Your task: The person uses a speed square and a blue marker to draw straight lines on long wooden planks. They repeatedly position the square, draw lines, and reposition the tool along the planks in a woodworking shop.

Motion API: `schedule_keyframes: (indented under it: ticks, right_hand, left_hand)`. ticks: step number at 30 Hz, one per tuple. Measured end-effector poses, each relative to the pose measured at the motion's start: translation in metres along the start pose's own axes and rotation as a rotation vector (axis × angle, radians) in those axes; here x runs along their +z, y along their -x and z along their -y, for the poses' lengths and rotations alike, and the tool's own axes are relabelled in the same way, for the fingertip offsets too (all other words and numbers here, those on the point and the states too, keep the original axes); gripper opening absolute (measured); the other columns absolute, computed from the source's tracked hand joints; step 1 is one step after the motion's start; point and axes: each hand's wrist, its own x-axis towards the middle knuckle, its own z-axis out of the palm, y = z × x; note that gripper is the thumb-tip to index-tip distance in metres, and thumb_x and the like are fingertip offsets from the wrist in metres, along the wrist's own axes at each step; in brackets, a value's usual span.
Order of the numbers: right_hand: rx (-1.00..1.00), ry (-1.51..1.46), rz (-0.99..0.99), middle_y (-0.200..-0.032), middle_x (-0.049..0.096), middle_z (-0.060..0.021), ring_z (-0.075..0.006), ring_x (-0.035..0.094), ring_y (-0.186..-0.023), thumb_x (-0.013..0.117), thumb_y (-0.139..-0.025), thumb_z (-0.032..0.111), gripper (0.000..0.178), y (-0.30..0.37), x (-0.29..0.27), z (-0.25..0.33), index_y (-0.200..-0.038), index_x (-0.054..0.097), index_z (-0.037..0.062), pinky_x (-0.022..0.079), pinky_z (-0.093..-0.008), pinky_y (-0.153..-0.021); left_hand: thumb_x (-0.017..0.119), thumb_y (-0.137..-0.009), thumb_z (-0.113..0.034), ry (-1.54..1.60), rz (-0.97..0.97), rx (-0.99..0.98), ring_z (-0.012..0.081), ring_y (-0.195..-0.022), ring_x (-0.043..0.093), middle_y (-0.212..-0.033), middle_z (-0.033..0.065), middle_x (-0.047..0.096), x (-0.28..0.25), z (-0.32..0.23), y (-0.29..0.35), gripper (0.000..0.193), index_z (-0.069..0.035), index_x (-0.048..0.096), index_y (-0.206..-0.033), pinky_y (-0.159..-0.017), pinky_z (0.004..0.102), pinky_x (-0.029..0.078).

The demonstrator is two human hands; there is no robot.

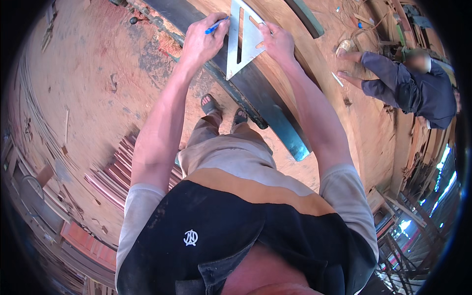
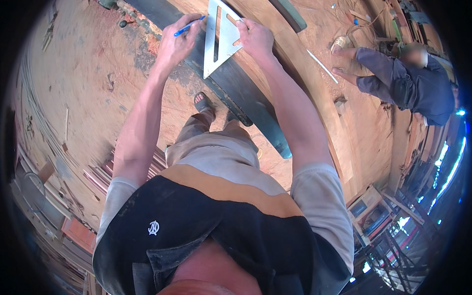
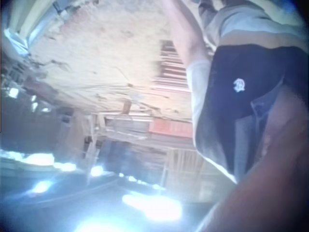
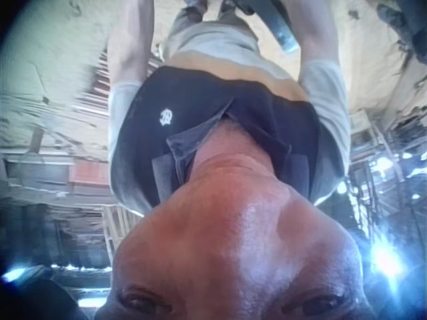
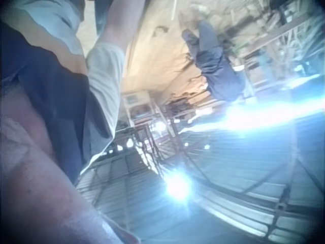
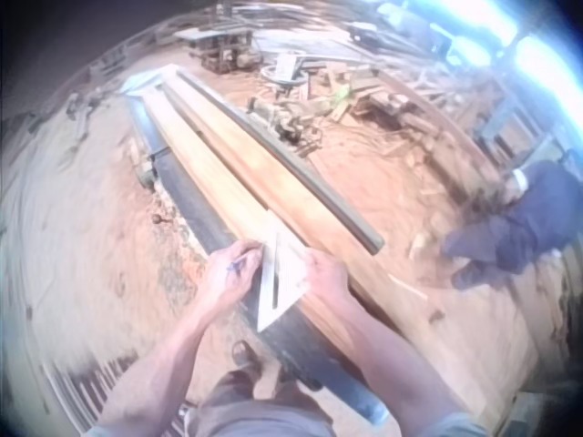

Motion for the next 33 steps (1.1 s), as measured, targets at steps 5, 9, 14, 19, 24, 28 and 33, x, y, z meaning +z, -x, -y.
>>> schedule_keyframes:
  ticks: [5,9,14,19,24,28,33]
  right_hand:
    - [0.051,0.016,0.024,-0.106,0.081,-0.0176,-0.0392,0.076,-0.102,0.056,-0.108,0.05,0.049,0.001,-0.002,0.004,-0.13,0.078,0.0131,0.058,-0.0499,-0.093]
    - [0.062,0.032,0.027,-0.105,0.081,-0.0177,-0.0392,0.077,-0.103,0.056,-0.108,0.052,0.05,0.0,-0.002,0.006,-0.13,0.079,0.0132,0.058,-0.0507,-0.093]
    - [0.034,0.082,-0.011,-0.105,0.081,-0.0173,-0.0393,0.077,-0.103,0.056,-0.108,0.05,0.048,0.001,0.0,0.003,-0.13,0.078,0.0131,0.058,-0.0524,-0.094]
    - [0.105,0.061,0.0,-0.114,0.081,-0.0166,-0.0385,0.076,-0.107,0.057,-0.108,0.049,0.049,0.0,0.004,0.001,-0.131,0.078,0.0122,0.057,-0.0506,-0.097]
    - [-0.013,-0.085,-0.235,-0.115,0.078,-0.014,-0.0326,0.076,-0.099,0.062,-0.109,0.038,0.039,0.035,-0.026,0.013,-0.129,0.078,0.0091,0.058,-0.0429,-0.092]
    - [-0.112,-0.053,-0.206,-0.106,0.076,-0.0131,-0.0287,0.075,-0.09,0.07,-0.104,0.018,0.028,0.136,-0.094,0.024,-0.129,0.078,0.0098,0.058,-0.0393,-0.082]
    - [-0.205,0.008,-0.009,-0.102,0.077,-0.0096,-0.0304,0.074,-0.089,0.077,-0.096,0.022,0.029,0.28,-0.133,0.025,-0.124,0.079,0.0121,0.06,-0.0405,-0.08]
  left_hand:
    - [0.06,-0.108,-0.031,-0.12,0.166,-0.032,0.0465,-0.098,0.076,-0.096,0.027,0.078,-0.004,-0.007,0.004,0.037,-0.002,0.075,-0.123,-0.09,0.0511,0.059]
    - [0.058,-0.107,-0.03,-0.118,0.172,-0.097,0.0479,-0.099,0.076,-0.096,0.0293,0.077,-0.006,-0.012,0.006,0.037,-0.001,0.076,-0.121,-0.092,0.052,0.059]
    - [0.056,-0.107,-0.027,-0.118,0.044,0.018,0.0479,-0.089,0.077,-0.092,0.0309,0.076,0.009,-0.008,-0.017,0.038,0.004,0.075,-0.118,-0.084,0.0533,0.06]
    - [0.057,-0.109,-0.029,-0.111,0.487,-0.232,0.0329,-0.076,0.077,-0.088,0.0266,0.076,-0.015,-0.01,0.041,0.038,0.005,0.073,-0.118,-0.072,0.0461,0.062]
    - [0.064,-0.109,-0.02,0.036,0.299,-0.173,0.0191,-0.08,0.072,-0.097,0.0159,0.078,-0.038,-0.035,0.134,0.026,0.0,0.071,-0.124,-0.073,0.0353,0.059]
    - [0.067,-0.107,-0.013,0.079,0.024,-0.07,0.0188,-0.077,0.073,-0.089,0.0117,0.076,-0.052,-0.048,0.174,0.021,-0.001,0.066,-0.125,-0.071,0.0342,0.058]
    - [0.071,-0.105,-0.01,0.08,0.113,0.039,0.0171,-0.078,0.074,-0.089,0.013,0.077,-0.034,-0.079,0.201,0.02,-0.002,0.065,-0.121,-0.07,0.0328,0.058]
